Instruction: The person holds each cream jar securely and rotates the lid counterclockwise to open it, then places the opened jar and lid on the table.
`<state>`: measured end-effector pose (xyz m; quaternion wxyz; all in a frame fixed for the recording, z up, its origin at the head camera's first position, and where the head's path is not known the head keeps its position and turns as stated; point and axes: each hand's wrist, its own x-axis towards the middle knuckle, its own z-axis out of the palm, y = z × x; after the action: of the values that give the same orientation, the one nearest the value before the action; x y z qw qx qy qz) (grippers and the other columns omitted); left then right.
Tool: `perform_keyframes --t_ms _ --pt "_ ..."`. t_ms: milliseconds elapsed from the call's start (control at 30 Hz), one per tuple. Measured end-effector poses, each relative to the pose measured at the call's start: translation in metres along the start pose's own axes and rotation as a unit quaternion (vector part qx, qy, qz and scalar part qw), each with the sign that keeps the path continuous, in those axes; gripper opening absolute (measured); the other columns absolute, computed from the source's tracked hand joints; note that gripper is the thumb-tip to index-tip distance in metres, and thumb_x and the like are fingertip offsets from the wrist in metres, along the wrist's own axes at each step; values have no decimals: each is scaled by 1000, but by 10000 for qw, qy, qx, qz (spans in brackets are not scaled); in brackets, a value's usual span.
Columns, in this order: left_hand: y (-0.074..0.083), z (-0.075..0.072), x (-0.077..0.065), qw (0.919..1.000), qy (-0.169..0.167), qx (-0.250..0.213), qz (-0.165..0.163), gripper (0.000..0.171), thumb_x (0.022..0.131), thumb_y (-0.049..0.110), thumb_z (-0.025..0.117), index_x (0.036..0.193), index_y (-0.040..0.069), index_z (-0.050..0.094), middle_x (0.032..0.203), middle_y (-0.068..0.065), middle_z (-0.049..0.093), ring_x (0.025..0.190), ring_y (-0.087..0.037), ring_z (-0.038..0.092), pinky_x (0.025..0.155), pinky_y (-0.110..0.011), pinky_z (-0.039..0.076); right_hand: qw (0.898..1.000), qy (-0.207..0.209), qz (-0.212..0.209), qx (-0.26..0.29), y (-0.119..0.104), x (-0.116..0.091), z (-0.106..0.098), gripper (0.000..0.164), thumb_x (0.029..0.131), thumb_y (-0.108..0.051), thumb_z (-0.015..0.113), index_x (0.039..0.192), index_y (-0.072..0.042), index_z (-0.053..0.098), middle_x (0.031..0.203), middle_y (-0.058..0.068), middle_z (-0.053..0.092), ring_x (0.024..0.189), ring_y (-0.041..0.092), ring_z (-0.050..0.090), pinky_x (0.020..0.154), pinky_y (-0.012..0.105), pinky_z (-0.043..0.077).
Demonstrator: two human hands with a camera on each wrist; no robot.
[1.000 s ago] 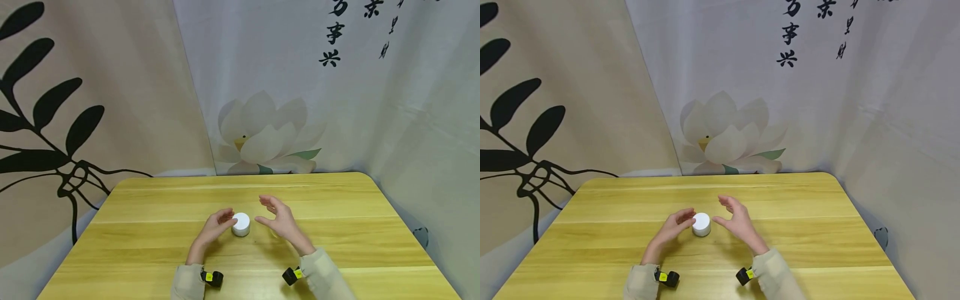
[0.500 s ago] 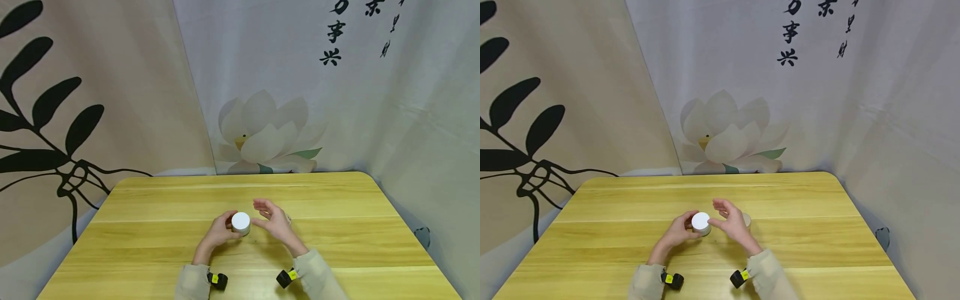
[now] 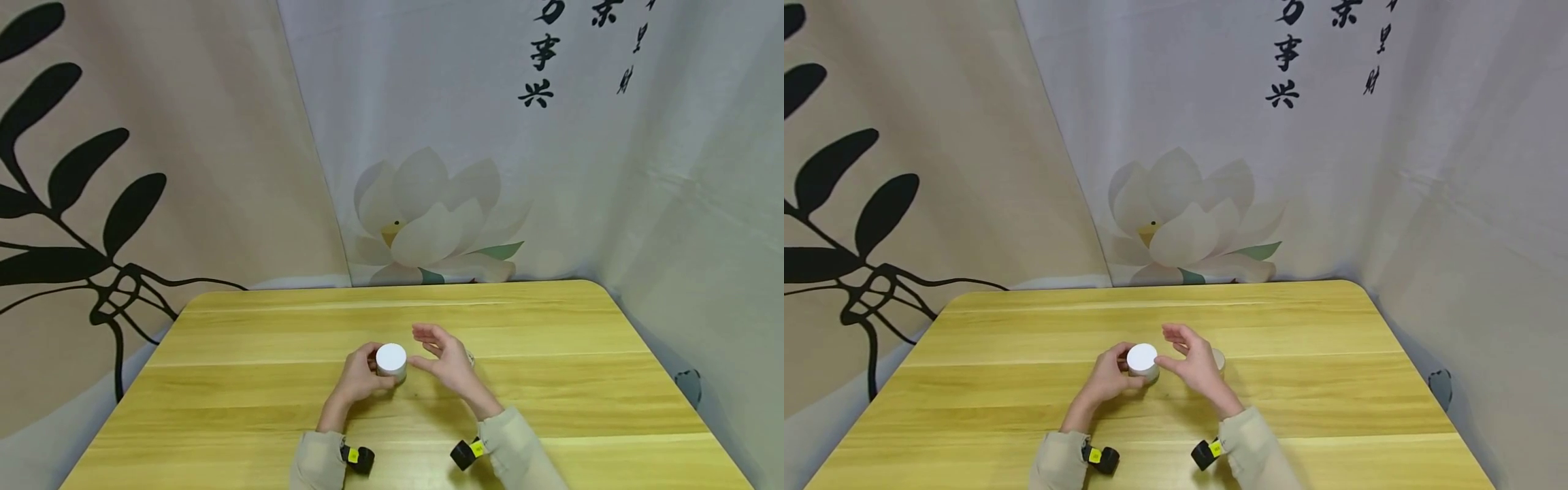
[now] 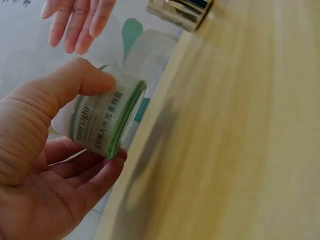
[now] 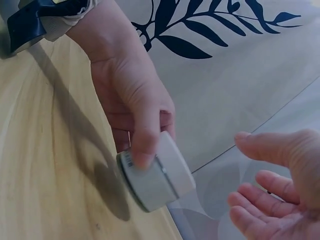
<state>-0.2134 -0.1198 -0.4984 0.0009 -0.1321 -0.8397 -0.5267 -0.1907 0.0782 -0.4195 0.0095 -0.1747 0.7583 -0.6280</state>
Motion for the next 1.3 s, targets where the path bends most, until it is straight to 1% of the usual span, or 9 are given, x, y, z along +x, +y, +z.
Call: perform_keyframes --t_ms 167,333,533,667,767,833,1000,1233,1300 --pt "9 -1 1 9994 121 -280 157 58 66 0 79 116 -9 54 108 -17 59 101 -30 56 86 -41 50 9999 56 -139 14 13 3 -2 50 77 9 69 124 8 51 123 24 54 116 39 50 98 47 40" --pt "23 -1 4 9976 253 -553 317 56 65 -4 79 115 -10 54 108 -18 59 102 -32 56 88 -42 50 9995 91 -284 133 23 7 -5 51 77 4 72 124 4 52 125 20 55 117 33 51 99 41 41" --pt "45 -4 7 9972 299 -479 498 53 65 1 80 113 -4 57 105 -11 61 98 -24 56 86 -38 50 9979 146 -623 119 15 5 -11 48 78 1 72 122 5 53 123 21 55 116 35 51 98 43 41" --pt "54 -4 9 9950 368 -388 846 51 66 6 80 112 -3 58 102 -10 61 95 -22 57 83 -36 51 9964 186 -826 99 9 5 -15 46 78 1 72 120 7 54 122 23 55 115 37 51 97 45 42" --pt "61 -4 11 9921 381 -394 1130 51 66 6 79 111 -4 57 103 -11 61 94 -23 57 82 -35 52 9956 211 -908 59 6 5 -18 46 78 0 72 120 6 54 122 23 55 114 37 52 97 45 42" --pt "66 -3 13 9909 350 -479 1207 50 66 5 79 111 -4 57 103 -12 61 95 -25 57 83 -35 52 9952 251 -948 -25 5 5 -20 47 78 -1 73 120 6 54 122 22 55 113 36 52 97 45 42" --pt "78 1 16 9908 279 -731 1101 51 66 -1 79 112 -5 58 106 -13 60 98 -26 56 87 -37 50 9948 385 -925 -172 0 4 -23 50 76 -3 75 121 5 55 121 20 56 113 34 52 97 45 42" --pt "120 -2 5 9905 148 -743 1147 49 65 -9 75 109 -13 56 103 -20 59 96 -29 55 87 -43 49 9952 596 -725 -279 -5 2 -25 53 71 -4 80 118 2 58 117 16 57 112 30 54 98 39 42" --pt "124 -1 4 9903 128 -787 1141 49 64 -10 75 109 -13 56 104 -20 59 96 -29 55 87 -44 49 9951 647 -701 -275 -5 3 -25 53 69 -5 81 117 2 59 115 15 58 111 29 54 99 40 42"
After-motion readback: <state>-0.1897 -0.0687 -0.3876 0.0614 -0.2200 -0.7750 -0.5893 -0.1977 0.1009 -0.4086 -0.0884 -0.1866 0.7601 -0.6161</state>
